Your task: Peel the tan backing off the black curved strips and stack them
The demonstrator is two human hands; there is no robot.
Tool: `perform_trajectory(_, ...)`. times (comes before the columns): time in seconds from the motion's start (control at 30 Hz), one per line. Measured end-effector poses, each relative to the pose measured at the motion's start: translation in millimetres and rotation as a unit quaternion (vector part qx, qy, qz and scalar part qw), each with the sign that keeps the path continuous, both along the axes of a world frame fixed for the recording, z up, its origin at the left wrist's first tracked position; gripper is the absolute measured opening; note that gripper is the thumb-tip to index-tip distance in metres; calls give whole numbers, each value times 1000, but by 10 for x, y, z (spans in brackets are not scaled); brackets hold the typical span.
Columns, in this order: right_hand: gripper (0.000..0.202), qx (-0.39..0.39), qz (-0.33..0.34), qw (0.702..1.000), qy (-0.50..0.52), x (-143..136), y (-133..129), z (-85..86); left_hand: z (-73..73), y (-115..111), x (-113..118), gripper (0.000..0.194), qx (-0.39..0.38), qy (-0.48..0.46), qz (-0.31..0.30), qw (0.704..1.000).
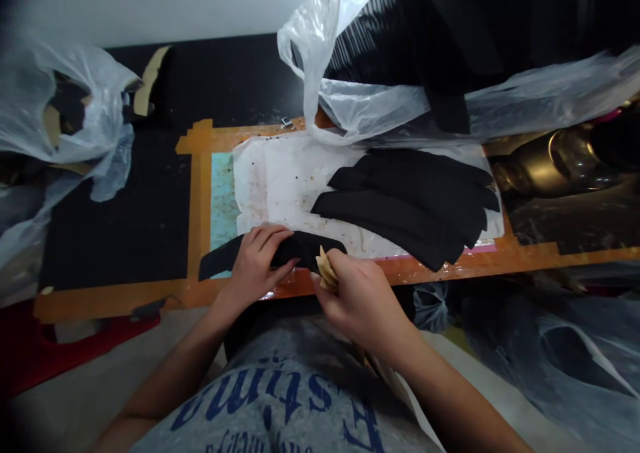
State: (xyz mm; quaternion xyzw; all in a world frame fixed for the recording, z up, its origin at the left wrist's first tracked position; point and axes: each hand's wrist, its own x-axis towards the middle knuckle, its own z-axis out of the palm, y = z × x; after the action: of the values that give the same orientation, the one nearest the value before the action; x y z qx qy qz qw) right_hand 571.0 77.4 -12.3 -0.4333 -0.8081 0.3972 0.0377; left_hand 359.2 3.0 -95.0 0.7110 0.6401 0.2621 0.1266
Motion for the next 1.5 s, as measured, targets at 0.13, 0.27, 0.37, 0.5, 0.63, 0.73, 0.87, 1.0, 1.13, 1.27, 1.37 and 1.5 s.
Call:
perform_trajectory(0.13,33,-62,-82,994,22,36,126,-232,-14,-1,-9,49,11,11,-3,1000)
perform_trajectory(0.27,37,-61,-115,990,-58,111,275,-454,-24,-4,-10,53,15,22,-1,1000)
perform_trajectory(0.37,34,-54,-109,988,-92,115,312,-508,-31,-6,-7,54,10,22,3,1000)
perform_trajectory(0.5,32,-22,-83,991,-102,99,321,-506,-26,-7,-9,54,4,17,4,1000)
perform_trajectory(0.63,29,6,-59,990,-125,83,320,-501,-22,-8,-3,52,9,22,6,1000)
perform_trajectory(0.73,24,19,-45,986,-157,58,310,-490,-30,-2,6,52,-1,19,9,1000)
perform_trajectory(0.87,23,64,-43,975,-210,86,321,-466,-8,-20,-35,57,-1,-12,-1,1000)
perform_trajectory(1.0,27,74,-78,974,-197,242,347,-467,88,-186,-192,53,42,-88,47,994)
perform_trajectory(1.13,31,120,-62,985,-106,331,306,-520,128,-456,-374,41,89,-92,241,962)
perform_trajectory(1.27,43,180,-25,980,-75,252,237,-606,55,-601,-452,33,93,-55,308,945)
perform_trajectory(1.37,45,186,-27,980,-57,195,210,-662,8,-602,-406,37,59,18,253,965)
perform_trajectory(1.5,41,87,-13,995,54,277,234,-629,38,-560,-338,22,47,17,201,978)
